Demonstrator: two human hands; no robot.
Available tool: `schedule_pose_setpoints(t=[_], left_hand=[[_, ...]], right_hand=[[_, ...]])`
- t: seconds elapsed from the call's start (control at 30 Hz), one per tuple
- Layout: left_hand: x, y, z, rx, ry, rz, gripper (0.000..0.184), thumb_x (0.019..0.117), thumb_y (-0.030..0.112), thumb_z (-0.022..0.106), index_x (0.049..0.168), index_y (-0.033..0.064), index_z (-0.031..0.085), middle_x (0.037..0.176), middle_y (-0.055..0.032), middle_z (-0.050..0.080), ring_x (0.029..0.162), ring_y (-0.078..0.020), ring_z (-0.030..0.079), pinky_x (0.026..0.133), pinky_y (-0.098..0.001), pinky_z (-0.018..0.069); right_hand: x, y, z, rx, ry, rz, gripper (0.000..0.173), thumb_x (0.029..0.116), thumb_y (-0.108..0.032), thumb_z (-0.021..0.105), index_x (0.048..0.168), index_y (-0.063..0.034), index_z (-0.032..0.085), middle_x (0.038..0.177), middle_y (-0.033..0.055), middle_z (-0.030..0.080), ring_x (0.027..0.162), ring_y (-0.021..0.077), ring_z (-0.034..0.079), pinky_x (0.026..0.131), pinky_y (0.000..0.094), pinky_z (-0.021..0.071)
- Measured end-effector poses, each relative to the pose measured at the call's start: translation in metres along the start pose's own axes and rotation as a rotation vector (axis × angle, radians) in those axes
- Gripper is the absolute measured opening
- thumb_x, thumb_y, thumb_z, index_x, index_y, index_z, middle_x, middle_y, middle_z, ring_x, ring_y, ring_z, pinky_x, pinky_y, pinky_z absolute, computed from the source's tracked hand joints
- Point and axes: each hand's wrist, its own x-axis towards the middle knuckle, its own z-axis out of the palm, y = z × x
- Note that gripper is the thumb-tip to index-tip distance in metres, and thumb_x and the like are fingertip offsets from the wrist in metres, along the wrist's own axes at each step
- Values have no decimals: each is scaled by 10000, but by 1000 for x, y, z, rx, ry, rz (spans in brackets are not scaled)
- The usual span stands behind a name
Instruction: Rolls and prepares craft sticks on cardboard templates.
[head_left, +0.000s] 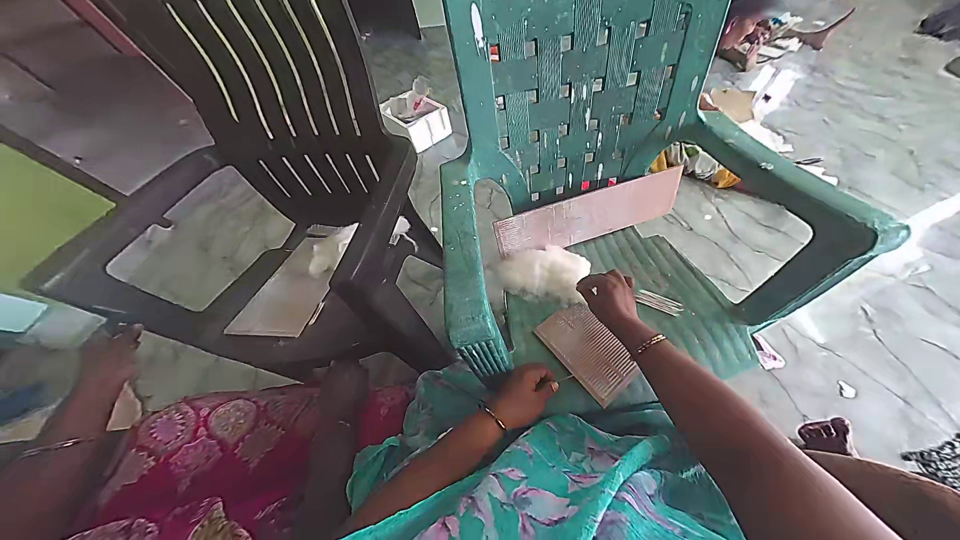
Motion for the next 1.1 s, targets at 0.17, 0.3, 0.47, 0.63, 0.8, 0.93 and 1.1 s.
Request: schedule_pose_setpoints(t=[0.17, 0.3, 0.47, 0.63, 0.8, 0.93, 1.1], left_hand=[[-1, 2, 2, 17, 19, -8, 306, 1071, 176, 515, 1196, -60, 663, 1176, -231, 659, 1100, -297, 633, 1006, -431, 485], [-1, 0, 5, -66, 64, -45, 290, 1071, 181, 516, 1198, -43, 650, 1096, -189, 668, 976, -237, 641, 914, -403, 513], [-6, 3, 14, -273, 234, 72, 250, 1058, 152, 530, 1156, -53, 636, 952, -75, 642, 803, -60, 589, 765, -226, 503], [1, 36, 14, -478, 438, 149, 189, 986, 112, 627, 1106, -35, 619, 961, -34, 622, 863, -44, 593, 807, -220, 511], [14, 65, 6, -567, 481, 171, 244, 949, 116, 684, 1149, -7, 619, 971, 0, 624, 774, -20, 553, 690, -186, 467], [18, 74, 12, -615, 469, 187, 94, 963, 72, 667, 1029, 6, 654, 863, 28, 650, 711, -4, 559, 670, -182, 473], [22, 74, 15, -584, 499, 151, 85, 1003, 63, 604, 948, 29, 659, 788, 37, 607, 649, -8, 515, 615, -177, 433]], right_hand=[[-25, 1, -33, 327, 71, 153, 214, 1023, -201, 634, 1082, -38, 760, 1039, 177, 746, 1036, 371, 684, 946, 625, 474], [-50, 1, -47, 767, 183, 292, 150, 997, -128, 662, 1069, -8, 716, 946, 89, 702, 860, 144, 629, 816, 372, 506], [-82, 5, -53, 1349, 186, 305, 131, 1004, -20, 573, 921, -84, 651, 852, -15, 658, 782, 85, 614, 718, 273, 519], [-105, -1, -47, 1420, 40, 166, 136, 975, 37, 551, 981, -51, 654, 865, 17, 703, 785, 97, 657, 729, 264, 549], [-118, -15, -43, 1301, 35, 18, 77, 938, 12, 638, 954, -54, 674, 821, -36, 709, 769, 42, 661, 760, 235, 557], [-123, -16, -41, 1269, 1, 10, 46, 945, -8, 649, 960, -41, 678, 835, -28, 708, 785, 42, 664, 778, 236, 557], [-118, -9, -41, 1290, 22, 69, 77, 974, -25, 613, 930, -61, 665, 813, -24, 688, 752, 47, 634, 716, 219, 521]])
